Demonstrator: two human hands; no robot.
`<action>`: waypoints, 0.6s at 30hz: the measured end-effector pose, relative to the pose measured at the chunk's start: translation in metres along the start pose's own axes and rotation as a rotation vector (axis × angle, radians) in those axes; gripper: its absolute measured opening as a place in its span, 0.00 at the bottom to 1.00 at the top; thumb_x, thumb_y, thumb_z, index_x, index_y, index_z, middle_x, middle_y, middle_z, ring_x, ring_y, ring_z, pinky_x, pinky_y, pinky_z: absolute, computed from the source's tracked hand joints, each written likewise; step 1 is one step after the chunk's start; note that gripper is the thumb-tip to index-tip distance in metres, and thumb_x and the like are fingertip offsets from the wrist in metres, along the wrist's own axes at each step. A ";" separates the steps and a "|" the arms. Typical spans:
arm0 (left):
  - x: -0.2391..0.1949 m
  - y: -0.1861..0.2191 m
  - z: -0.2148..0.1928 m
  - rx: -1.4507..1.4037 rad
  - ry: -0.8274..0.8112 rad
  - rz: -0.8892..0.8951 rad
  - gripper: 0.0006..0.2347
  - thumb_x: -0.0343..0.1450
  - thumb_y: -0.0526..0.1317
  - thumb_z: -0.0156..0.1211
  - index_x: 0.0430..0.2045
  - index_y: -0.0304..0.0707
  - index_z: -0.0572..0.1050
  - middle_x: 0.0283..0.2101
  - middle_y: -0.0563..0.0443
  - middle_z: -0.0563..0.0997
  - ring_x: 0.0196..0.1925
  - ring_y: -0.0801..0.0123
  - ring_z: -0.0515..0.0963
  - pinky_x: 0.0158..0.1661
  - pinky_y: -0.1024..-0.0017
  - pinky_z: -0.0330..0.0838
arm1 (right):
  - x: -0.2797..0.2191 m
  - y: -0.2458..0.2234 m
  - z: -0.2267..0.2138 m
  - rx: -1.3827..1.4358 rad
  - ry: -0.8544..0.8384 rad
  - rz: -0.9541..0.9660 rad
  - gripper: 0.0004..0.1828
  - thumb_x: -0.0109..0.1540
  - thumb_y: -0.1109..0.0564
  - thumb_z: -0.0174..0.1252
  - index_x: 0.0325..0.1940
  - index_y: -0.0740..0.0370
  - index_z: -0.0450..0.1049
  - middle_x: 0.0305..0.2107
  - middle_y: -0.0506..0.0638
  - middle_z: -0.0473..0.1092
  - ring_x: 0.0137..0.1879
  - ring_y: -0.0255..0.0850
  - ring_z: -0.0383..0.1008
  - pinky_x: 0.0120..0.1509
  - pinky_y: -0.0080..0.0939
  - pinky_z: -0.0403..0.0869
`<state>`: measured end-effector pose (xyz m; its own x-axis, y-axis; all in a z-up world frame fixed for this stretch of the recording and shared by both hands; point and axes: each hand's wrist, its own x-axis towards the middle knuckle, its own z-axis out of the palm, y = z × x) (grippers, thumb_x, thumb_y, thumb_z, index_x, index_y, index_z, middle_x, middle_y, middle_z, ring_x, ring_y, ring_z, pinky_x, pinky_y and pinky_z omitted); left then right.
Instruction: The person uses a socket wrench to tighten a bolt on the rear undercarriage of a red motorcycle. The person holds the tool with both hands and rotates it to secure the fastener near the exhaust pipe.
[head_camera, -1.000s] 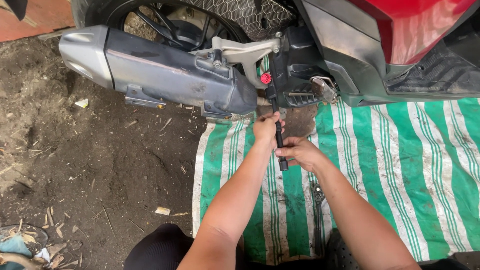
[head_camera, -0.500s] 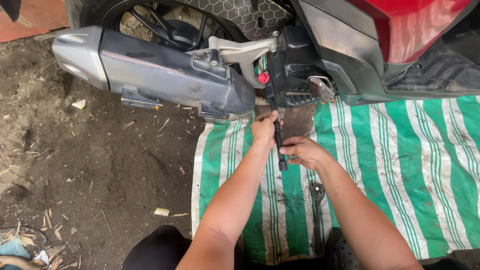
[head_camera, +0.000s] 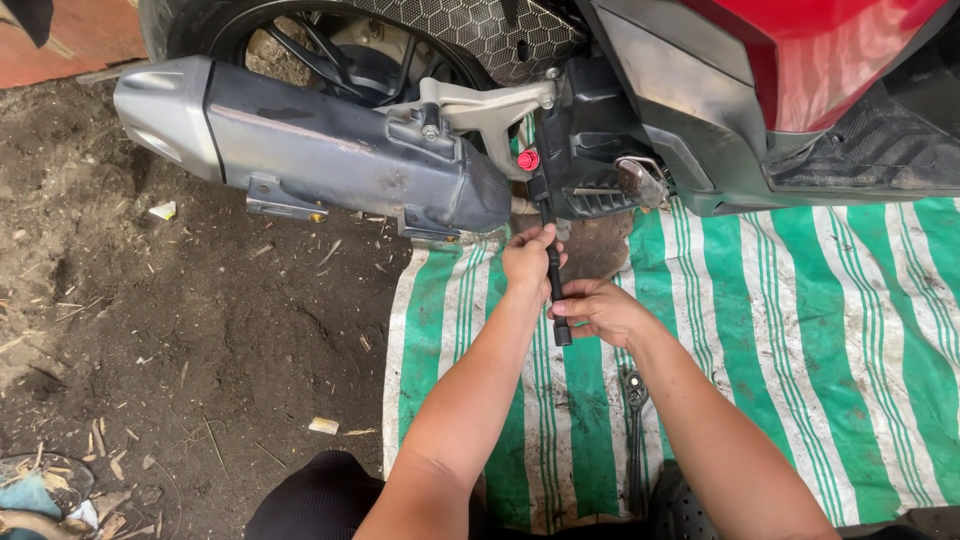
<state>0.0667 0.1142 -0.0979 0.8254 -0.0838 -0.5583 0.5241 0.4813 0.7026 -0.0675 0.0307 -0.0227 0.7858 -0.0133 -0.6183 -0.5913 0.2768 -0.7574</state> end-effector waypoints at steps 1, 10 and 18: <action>-0.004 0.004 -0.001 0.000 0.001 0.000 0.16 0.72 0.38 0.77 0.48 0.33 0.75 0.36 0.47 0.79 0.31 0.63 0.86 0.33 0.57 0.91 | -0.008 -0.006 0.007 0.000 -0.001 0.001 0.18 0.58 0.61 0.81 0.50 0.61 0.84 0.36 0.49 0.79 0.36 0.48 0.87 0.40 0.57 0.89; -0.009 0.008 0.002 0.013 -0.075 -0.096 0.16 0.76 0.47 0.74 0.46 0.42 0.72 0.40 0.43 0.85 0.37 0.61 0.89 0.39 0.53 0.92 | 0.007 0.007 -0.002 -0.015 0.008 -0.020 0.14 0.58 0.59 0.81 0.42 0.60 0.82 0.31 0.54 0.81 0.28 0.35 0.77 0.25 0.32 0.77; -0.012 0.022 0.001 -0.019 -0.120 -0.160 0.09 0.85 0.42 0.49 0.55 0.41 0.71 0.43 0.32 0.89 0.41 0.52 0.93 0.43 0.51 0.89 | -0.042 -0.032 0.019 0.092 -0.166 0.035 0.15 0.60 0.64 0.71 0.51 0.58 0.79 0.37 0.51 0.82 0.40 0.43 0.87 0.40 0.45 0.85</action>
<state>0.0688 0.1255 -0.0753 0.7516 -0.2636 -0.6047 0.6476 0.4694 0.6002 -0.0781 0.0412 0.0312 0.7883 0.1543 -0.5956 -0.6061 0.3613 -0.7086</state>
